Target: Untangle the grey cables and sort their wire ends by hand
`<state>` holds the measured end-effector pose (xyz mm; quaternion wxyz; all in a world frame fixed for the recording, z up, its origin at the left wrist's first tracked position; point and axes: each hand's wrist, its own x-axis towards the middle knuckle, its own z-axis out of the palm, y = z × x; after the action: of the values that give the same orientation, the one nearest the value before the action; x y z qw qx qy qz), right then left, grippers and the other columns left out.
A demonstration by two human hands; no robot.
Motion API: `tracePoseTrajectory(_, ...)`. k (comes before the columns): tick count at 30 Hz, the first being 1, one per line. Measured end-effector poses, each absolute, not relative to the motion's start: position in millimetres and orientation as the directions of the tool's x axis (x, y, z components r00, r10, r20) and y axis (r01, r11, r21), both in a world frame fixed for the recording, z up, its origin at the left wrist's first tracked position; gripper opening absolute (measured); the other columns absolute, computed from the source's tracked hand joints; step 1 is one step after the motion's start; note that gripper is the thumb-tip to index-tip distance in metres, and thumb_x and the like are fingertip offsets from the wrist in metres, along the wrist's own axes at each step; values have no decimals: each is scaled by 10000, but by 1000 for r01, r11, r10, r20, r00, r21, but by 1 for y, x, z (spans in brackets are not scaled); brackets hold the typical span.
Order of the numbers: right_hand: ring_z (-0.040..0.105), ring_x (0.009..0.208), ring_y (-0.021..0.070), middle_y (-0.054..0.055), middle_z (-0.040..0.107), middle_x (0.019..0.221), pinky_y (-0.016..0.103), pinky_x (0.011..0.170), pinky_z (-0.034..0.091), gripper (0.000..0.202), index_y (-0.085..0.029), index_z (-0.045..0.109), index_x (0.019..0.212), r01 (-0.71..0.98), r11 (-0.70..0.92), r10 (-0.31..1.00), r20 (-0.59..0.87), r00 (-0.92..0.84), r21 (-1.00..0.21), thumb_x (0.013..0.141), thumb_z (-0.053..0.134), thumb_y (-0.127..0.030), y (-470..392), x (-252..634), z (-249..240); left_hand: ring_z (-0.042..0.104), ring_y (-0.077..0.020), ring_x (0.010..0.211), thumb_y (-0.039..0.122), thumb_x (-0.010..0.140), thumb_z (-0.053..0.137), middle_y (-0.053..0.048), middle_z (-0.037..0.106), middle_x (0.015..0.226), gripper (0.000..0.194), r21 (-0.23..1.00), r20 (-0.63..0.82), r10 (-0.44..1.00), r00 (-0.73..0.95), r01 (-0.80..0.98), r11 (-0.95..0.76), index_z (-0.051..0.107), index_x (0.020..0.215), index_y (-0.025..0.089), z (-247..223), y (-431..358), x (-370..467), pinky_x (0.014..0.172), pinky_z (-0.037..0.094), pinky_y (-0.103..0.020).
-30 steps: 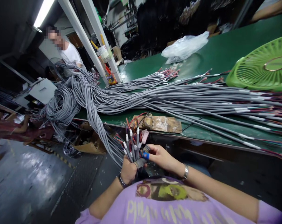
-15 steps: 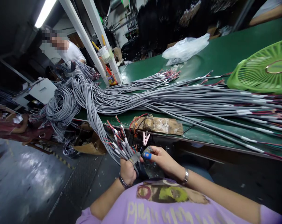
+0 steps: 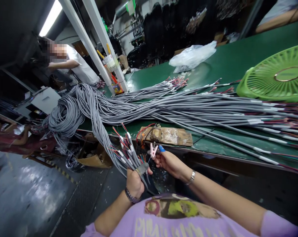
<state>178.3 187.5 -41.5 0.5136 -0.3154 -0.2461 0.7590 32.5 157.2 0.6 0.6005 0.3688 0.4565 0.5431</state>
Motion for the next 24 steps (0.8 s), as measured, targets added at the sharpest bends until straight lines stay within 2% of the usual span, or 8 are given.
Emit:
tracePoseTrajectory(5, 454, 523, 91, 11, 564, 600, 221, 510, 400, 432, -145, 622, 726, -642, -252, 962, -116, -247, -725, 739, 622, -576, 197, 175, -30, 561, -141, 463, 284, 608, 724, -10, 581, 450, 216, 949, -159, 987, 13, -275, 156, 610, 503, 134, 3, 160, 39, 555, 464, -274)
tracePoseTrajectory(9, 499, 563, 101, 19, 599, 646, 226, 538, 422, 374, -154, 639, 748, -706, -296, 953, -149, -264, -644, 733, 661, -527, 198, 173, -30, 568, -146, 470, 326, 637, 710, -26, 577, 441, 284, 956, -149, 988, 50, -249, 156, 594, 462, 134, 1, 162, 44, 556, 465, -274)
tracePoseTrajectory(13, 526, 578, 103, 12, 613, 653, 230, 559, 426, 331, -160, 656, 755, -766, -314, 950, -178, -258, -561, 722, 692, -488, 200, 168, -30, 559, -143, 455, 316, 656, 700, -29, 585, 445, 263, 966, -132, 989, 62, -213, 143, 622, 491, 127, -1, 162, 46, 542, 451, -271)
tracePoseTrajectory(18, 531, 582, 105, -4, 608, 612, 248, 601, 425, 315, -156, 654, 682, -813, -262, 961, -219, -170, -520, 662, 752, -455, 201, 163, -24, 549, -135, 443, 265, 670, 683, -29, 588, 446, 232, 972, -114, 991, 72, -198, 126, 619, 494, 128, -3, 160, 47, 513, 428, -261)
tracePoseTrajectory(24, 526, 576, 102, 1, 616, 624, 241, 583, 428, 335, -145, 666, 697, -834, -263, 958, -234, -166, -486, 646, 763, -461, 200, 160, -25, 545, -136, 432, 181, 620, 680, -5, 584, 435, 107, 959, -147, 988, 50, -236, 154, 612, 548, 137, -4, 159, 47, 501, 426, -255)
